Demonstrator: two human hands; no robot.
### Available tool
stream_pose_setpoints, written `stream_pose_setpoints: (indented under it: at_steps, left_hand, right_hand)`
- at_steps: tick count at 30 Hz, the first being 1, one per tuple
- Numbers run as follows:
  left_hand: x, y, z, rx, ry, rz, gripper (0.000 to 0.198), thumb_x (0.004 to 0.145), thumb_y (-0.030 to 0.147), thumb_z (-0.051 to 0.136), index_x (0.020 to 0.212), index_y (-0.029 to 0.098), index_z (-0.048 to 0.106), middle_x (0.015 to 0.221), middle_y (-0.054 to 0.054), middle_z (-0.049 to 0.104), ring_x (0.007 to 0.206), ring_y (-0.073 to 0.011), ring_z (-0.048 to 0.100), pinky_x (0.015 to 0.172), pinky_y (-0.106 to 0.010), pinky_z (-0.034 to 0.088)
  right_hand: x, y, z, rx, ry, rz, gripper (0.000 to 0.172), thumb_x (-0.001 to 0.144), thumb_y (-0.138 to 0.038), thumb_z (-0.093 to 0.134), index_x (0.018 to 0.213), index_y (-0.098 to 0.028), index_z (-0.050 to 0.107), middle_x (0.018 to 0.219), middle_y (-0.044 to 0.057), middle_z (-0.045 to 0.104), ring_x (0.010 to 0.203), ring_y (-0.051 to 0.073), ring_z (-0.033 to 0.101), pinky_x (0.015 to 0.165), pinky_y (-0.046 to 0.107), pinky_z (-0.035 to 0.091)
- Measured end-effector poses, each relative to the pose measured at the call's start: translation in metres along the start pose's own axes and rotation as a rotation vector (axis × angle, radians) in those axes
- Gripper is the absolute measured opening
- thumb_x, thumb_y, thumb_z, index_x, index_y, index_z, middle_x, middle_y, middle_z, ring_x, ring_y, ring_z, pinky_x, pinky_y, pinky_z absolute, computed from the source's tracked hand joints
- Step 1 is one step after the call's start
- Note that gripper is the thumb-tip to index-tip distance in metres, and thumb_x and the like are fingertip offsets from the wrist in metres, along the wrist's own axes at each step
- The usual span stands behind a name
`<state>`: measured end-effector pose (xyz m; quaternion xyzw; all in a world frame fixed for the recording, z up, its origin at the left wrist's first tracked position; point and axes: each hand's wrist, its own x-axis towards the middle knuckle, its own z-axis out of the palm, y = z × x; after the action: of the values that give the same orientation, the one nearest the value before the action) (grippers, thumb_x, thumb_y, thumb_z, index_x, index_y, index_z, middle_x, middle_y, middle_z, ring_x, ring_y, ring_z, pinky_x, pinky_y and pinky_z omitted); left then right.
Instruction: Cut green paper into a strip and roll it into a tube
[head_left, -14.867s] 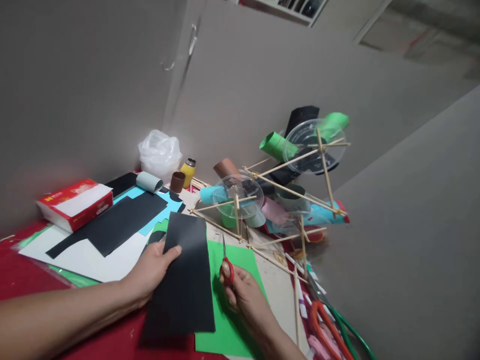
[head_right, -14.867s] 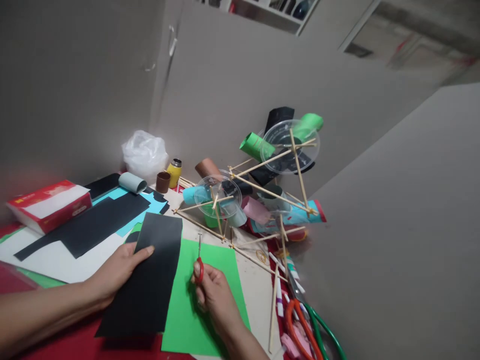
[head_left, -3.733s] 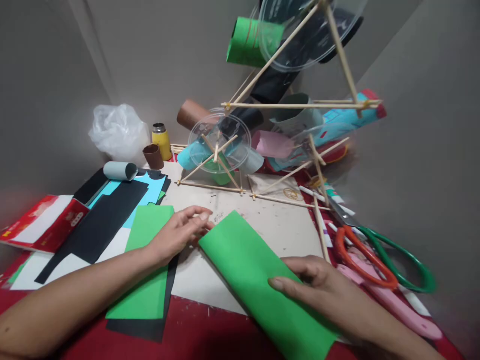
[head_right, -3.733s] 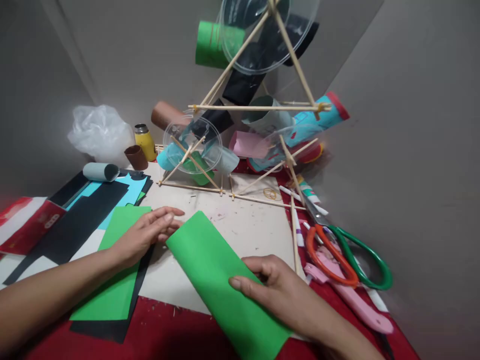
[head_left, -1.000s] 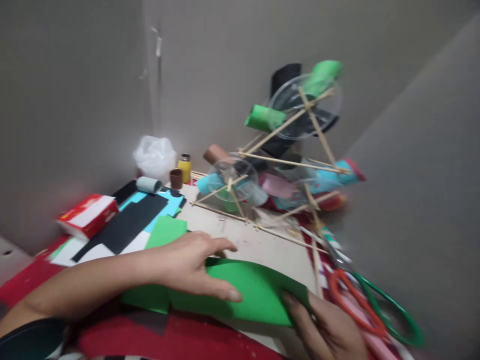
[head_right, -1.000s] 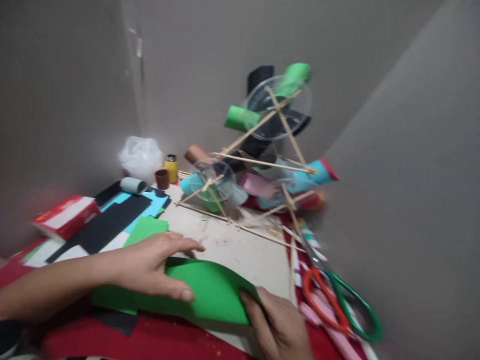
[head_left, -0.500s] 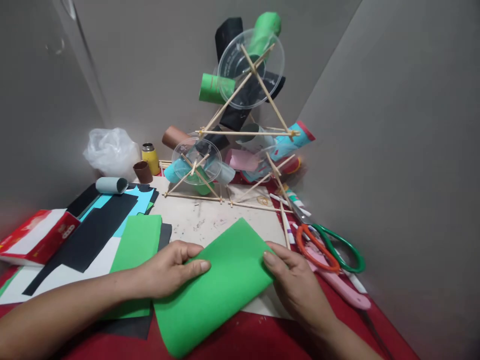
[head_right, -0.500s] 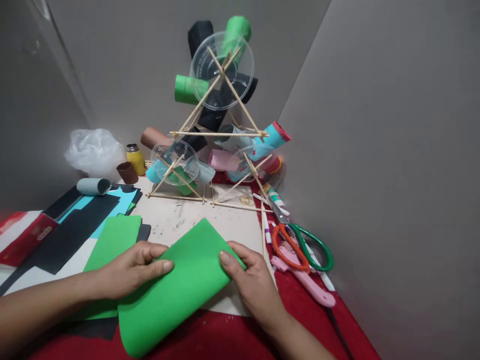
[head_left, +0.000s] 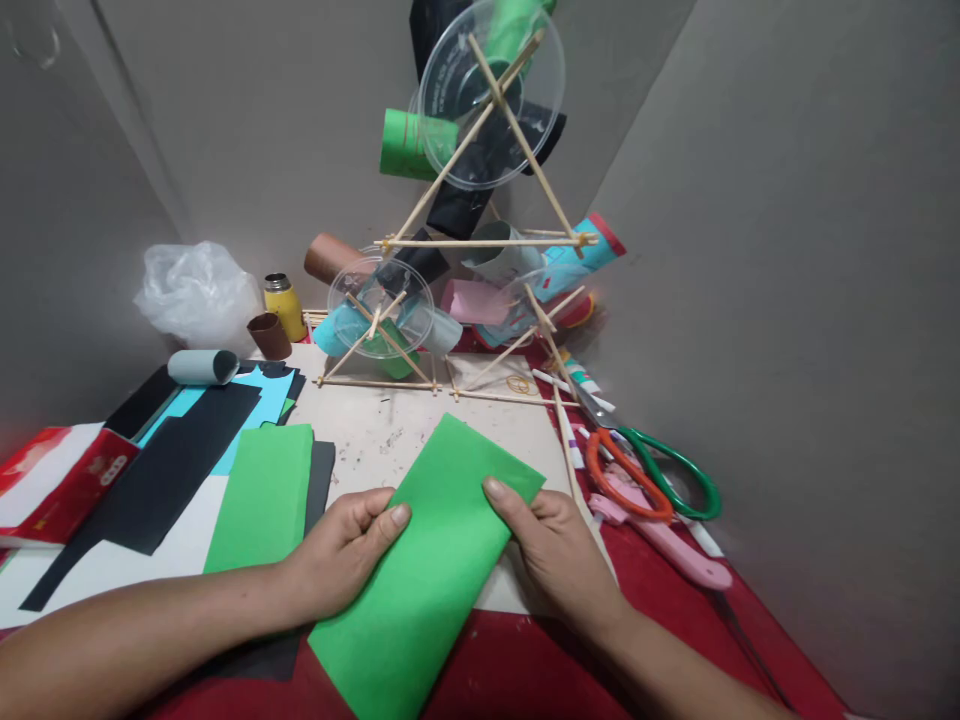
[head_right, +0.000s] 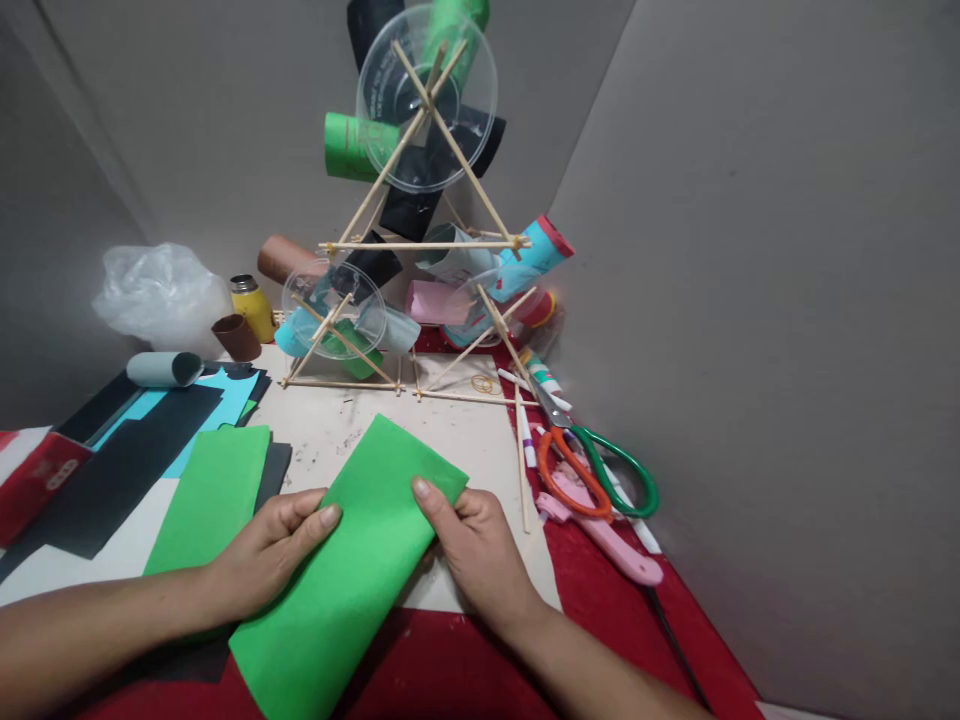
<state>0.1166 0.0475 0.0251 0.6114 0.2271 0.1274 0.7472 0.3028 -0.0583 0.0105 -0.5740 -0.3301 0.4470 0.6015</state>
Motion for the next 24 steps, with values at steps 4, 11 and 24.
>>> stream_pose_setpoints:
  at_steps: [4,11,24]
  left_hand:
    - [0.0,-0.001,0.003,-0.052,-0.034,-0.01,0.031,0.086,0.041,0.061,0.105,0.016,0.066,0.089,-0.006,0.069,0.077,-0.018,0.064,0.07,-0.028,0.052]
    - [0.002,-0.001,0.002,-0.076,0.023,0.063,0.035,0.086,0.04,0.062,0.108,0.013,0.065,0.088,-0.008,0.071,0.074,-0.02,0.067,0.071,-0.033,0.055]
    - [0.001,0.0,0.005,-0.101,0.086,0.121,0.033,0.086,0.038,0.062,0.109,0.015,0.064,0.095,-0.008,0.071,0.074,-0.0182,0.066,0.071,-0.031,0.054]
  right_hand:
    - [0.001,0.003,-0.001,0.03,0.03,-0.031,0.042,0.082,-0.051,0.063,0.058,-0.016,0.064,0.057,0.002,0.064,0.053,0.015,0.054,0.053,0.026,0.044]
    - [-0.003,0.002,0.004,-0.06,-0.145,0.0,0.054,0.081,-0.061,0.057,0.052,-0.015,0.061,0.045,0.002,0.06,0.041,0.013,0.053,0.044,0.024,0.041]
    - [-0.01,-0.001,0.015,-0.104,-0.257,0.049,0.062,0.083,-0.065,0.05,0.045,-0.016,0.057,0.037,0.001,0.054,0.034,0.009,0.046,0.042,0.021,0.036]
